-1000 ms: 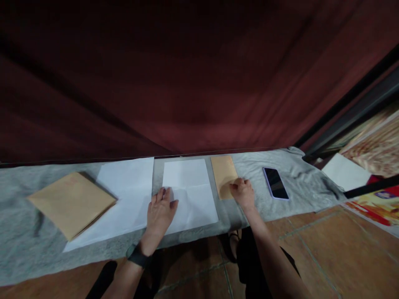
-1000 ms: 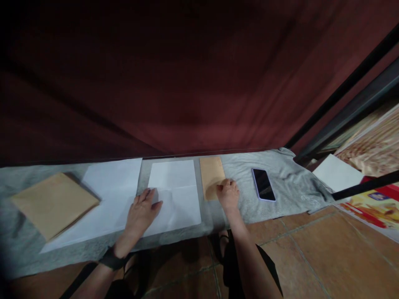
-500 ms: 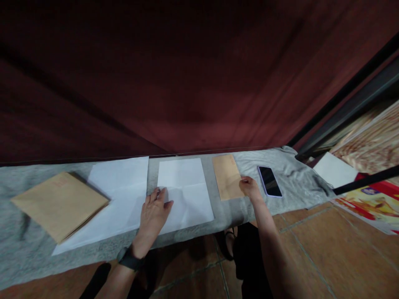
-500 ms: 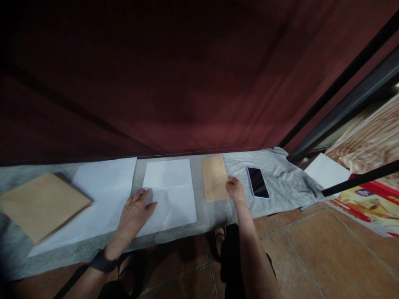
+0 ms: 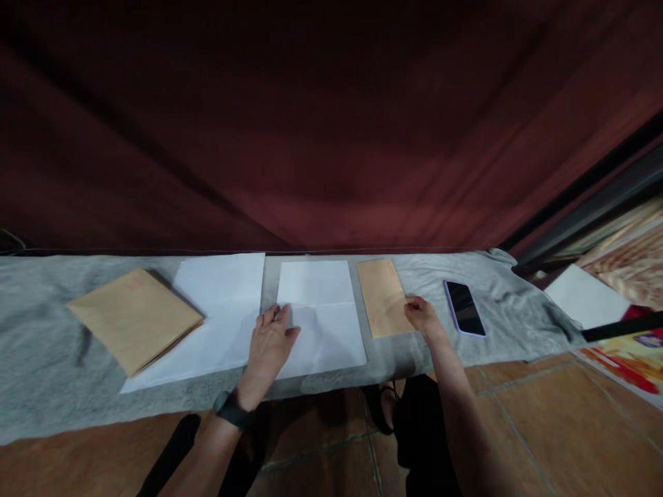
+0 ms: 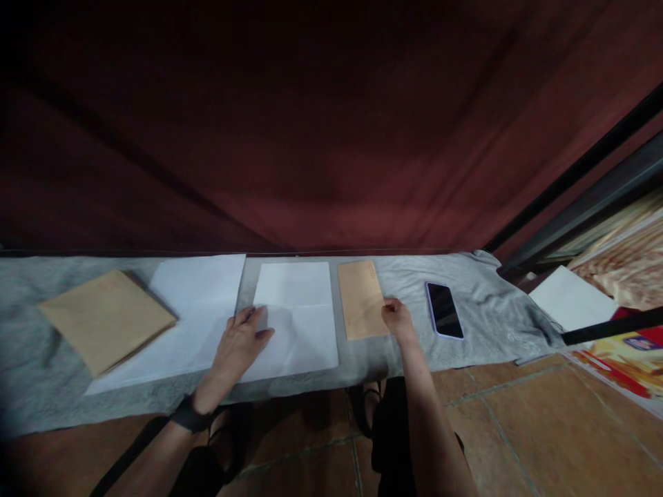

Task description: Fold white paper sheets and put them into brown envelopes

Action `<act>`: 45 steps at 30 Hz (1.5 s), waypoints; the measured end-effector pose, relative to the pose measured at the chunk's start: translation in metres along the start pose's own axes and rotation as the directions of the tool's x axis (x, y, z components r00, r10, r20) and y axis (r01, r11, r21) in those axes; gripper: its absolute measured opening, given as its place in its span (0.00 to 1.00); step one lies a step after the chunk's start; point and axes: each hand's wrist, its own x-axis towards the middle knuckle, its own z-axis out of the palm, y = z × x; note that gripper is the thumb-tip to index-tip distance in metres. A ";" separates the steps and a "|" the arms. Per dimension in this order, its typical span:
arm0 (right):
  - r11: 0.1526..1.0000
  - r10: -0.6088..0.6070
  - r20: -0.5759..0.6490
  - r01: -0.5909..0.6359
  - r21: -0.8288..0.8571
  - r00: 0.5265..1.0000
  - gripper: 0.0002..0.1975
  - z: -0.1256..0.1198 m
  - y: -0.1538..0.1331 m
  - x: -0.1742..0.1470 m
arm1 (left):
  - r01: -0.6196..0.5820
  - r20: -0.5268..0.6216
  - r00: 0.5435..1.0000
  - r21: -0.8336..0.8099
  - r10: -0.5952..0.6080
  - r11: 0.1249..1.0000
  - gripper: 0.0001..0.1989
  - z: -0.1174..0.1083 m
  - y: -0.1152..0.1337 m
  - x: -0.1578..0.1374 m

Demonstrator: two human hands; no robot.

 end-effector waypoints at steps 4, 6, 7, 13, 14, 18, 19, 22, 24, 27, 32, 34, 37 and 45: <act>0.998 0.031 0.057 -0.028 -0.051 0.998 0.14 0.001 -0.002 -0.006 | 0.074 0.024 0.997 -0.009 -0.074 0.997 0.28 -0.007 0.003 0.000; 0.992 0.008 0.035 -0.004 -0.126 0.999 0.15 0.001 -0.004 -0.010 | 0.098 0.038 0.994 -0.002 -0.098 0.995 0.28 -0.010 0.004 0.000; 0.982 -0.020 -0.006 0.019 -0.188 1.000 0.17 0.002 -0.006 -0.012 | 0.111 0.044 0.993 0.004 -0.111 0.994 0.29 -0.012 0.004 -0.001; 0.918 -0.352 -0.052 0.334 -0.213 0.934 0.19 0.034 -0.040 -0.031 | 0.166 0.062 0.984 0.014 -0.166 0.986 0.32 -0.013 0.002 0.002; 0.904 -0.407 0.020 0.405 -0.133 0.913 0.18 0.045 -0.048 -0.038 | 0.174 0.070 0.982 0.012 -0.175 0.985 0.32 -0.012 0.001 0.004; 0.764 -0.620 0.191 0.641 -0.076 0.761 0.22 0.092 -0.079 -0.077 | 0.200 0.144 0.970 -0.022 -0.195 0.980 0.34 -0.013 -0.005 0.011; 0.718 -0.657 0.229 0.689 -0.099 0.718 0.23 0.101 -0.085 -0.087 | 0.201 0.159 0.968 -0.040 -0.193 0.979 0.34 -0.013 -0.007 0.013; 0.613 -0.705 0.305 0.766 -0.190 0.640 0.26 0.118 -0.093 -0.107 | 0.195 0.191 0.967 -0.125 -0.169 0.973 0.35 -0.016 -0.015 0.018; 0.596 -0.695 0.315 0.762 -0.252 0.647 0.26 0.122 -0.093 -0.111 | 0.200 0.223 0.963 -0.198 -0.154 0.960 0.36 -0.017 -0.021 0.021; 0.622 -0.649 0.289 0.709 -0.332 0.704 0.26 0.120 -0.090 -0.106 | 0.232 0.280 0.949 -0.301 -0.147 0.925 0.36 -0.017 -0.029 0.025; 0.667 -0.591 0.255 0.641 -0.379 0.765 0.27 0.114 -0.083 -0.105 | 0.235 0.295 0.947 -0.379 -0.124 0.895 0.33 -0.021 -0.037 0.022; 0.679 -0.586 0.262 0.641 -0.358 0.767 0.27 0.111 -0.081 -0.108 | 0.184 0.247 0.964 -0.358 -0.097 0.916 0.32 -0.024 -0.039 0.015; 0.697 -0.594 0.298 0.663 -0.273 0.747 0.26 0.103 -0.077 -0.108 | -0.021 0.179 0.981 -0.293 0.076 0.956 0.33 -0.026 -0.042 -0.003; 0.812 -0.539 0.280 0.579 -0.078 0.794 0.21 0.076 -0.062 -0.108 | -0.323 0.398 0.818 -0.279 0.415 0.904 0.44 -0.024 -0.044 -0.053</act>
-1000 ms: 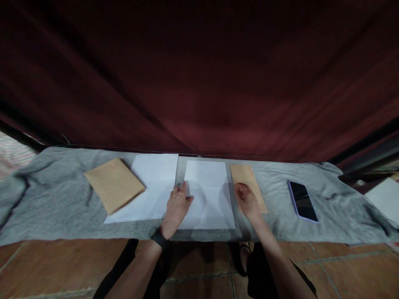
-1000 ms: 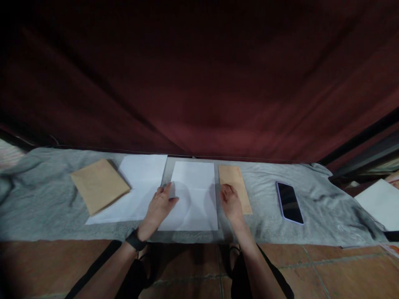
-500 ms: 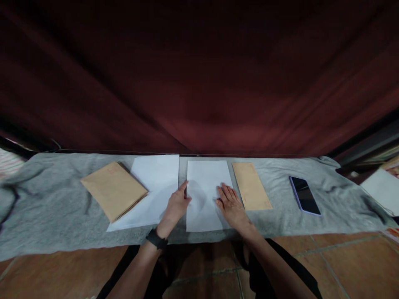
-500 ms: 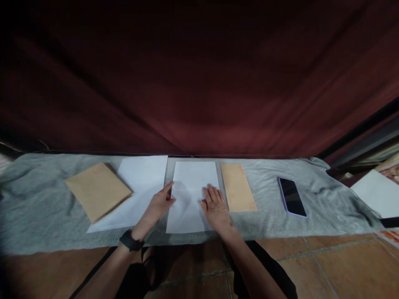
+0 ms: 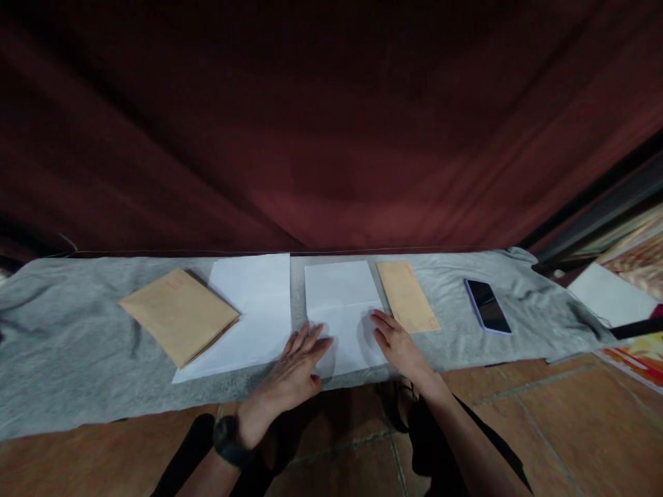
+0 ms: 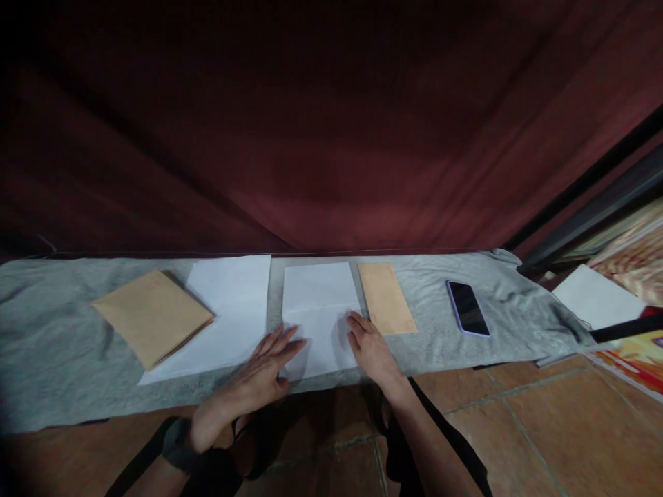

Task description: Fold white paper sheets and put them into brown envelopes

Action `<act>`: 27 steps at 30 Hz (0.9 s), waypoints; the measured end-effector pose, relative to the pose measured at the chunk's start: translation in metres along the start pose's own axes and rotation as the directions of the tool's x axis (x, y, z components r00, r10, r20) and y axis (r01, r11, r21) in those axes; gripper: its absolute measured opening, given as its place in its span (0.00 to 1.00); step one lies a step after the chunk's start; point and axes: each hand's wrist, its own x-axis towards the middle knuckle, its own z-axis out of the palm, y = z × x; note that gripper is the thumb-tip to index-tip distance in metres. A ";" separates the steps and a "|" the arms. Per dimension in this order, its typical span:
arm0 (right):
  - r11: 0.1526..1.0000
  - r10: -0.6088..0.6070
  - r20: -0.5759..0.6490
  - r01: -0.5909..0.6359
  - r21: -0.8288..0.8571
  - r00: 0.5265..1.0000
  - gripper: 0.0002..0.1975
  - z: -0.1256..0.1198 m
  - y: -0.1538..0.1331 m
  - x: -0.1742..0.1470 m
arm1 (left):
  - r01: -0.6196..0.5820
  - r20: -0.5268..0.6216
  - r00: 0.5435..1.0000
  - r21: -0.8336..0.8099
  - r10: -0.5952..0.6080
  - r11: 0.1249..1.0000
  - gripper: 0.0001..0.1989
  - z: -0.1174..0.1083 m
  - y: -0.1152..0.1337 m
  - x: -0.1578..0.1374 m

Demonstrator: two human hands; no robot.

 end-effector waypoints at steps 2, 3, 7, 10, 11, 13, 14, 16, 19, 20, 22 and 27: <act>0.999 0.038 -0.029 -0.037 0.027 0.999 0.21 -0.002 0.000 -0.004 | -0.009 0.006 1.000 0.016 0.009 1.000 0.45 -0.002 0.005 -0.003; 0.998 0.058 -0.043 -0.056 0.039 0.997 0.20 -0.003 0.000 -0.004 | -0.024 0.019 1.000 0.024 0.024 0.999 0.45 -0.003 0.008 -0.003; 0.992 0.099 -0.064 -0.093 0.083 0.993 0.19 -0.006 -0.001 -0.003 | -0.060 0.082 0.995 0.045 0.056 0.997 0.43 -0.009 0.011 -0.003; 0.990 0.108 -0.048 -0.103 0.093 0.993 0.18 -0.008 -0.005 0.002 | -0.053 0.066 0.996 0.032 0.051 0.998 0.38 -0.010 0.007 0.000; 0.990 0.114 -0.040 -0.110 0.093 0.993 0.18 -0.008 -0.006 0.003 | -0.061 0.047 0.997 0.027 0.060 0.998 0.36 -0.010 0.006 0.001; 0.988 0.127 -0.027 -0.124 0.096 0.991 0.18 -0.009 -0.007 0.007 | -0.085 -0.014 0.996 0.019 0.085 0.996 0.32 -0.009 0.004 0.004; 0.986 0.133 -0.022 -0.130 0.102 0.991 0.18 -0.010 -0.007 0.009 | -0.098 -0.048 0.994 0.009 0.099 0.995 0.29 -0.009 0.003 0.005; 0.981 0.144 -0.006 -0.142 0.131 0.990 0.19 -0.012 -0.003 0.011 | -0.119 -0.113 0.987 -0.034 0.114 0.992 0.20 -0.010 0.002 0.007; 0.957 0.171 0.058 -0.180 0.227 0.983 0.20 -0.020 0.006 0.009 | -0.116 -0.192 0.978 -0.198 0.078 0.973 0.14 -0.017 -0.001 0.007; 0.944 0.170 0.094 -0.189 0.272 0.981 0.21 -0.024 0.009 0.007 | -0.112 -0.209 0.976 -0.285 0.052 0.952 0.13 -0.022 -0.002 0.006; 0.915 0.121 0.181 -0.180 0.361 0.976 0.23 -0.034 0.013 0.002 | -0.104 -0.222 0.975 -0.469 -0.003 0.877 0.15 -0.032 -0.005 0.004; 0.856 -0.128 0.343 -0.071 0.512 0.931 0.24 -0.055 0.006 -0.006 | -0.051 -0.169 0.980 -0.718 -0.102 0.694 0.21 -0.051 -0.011 -0.004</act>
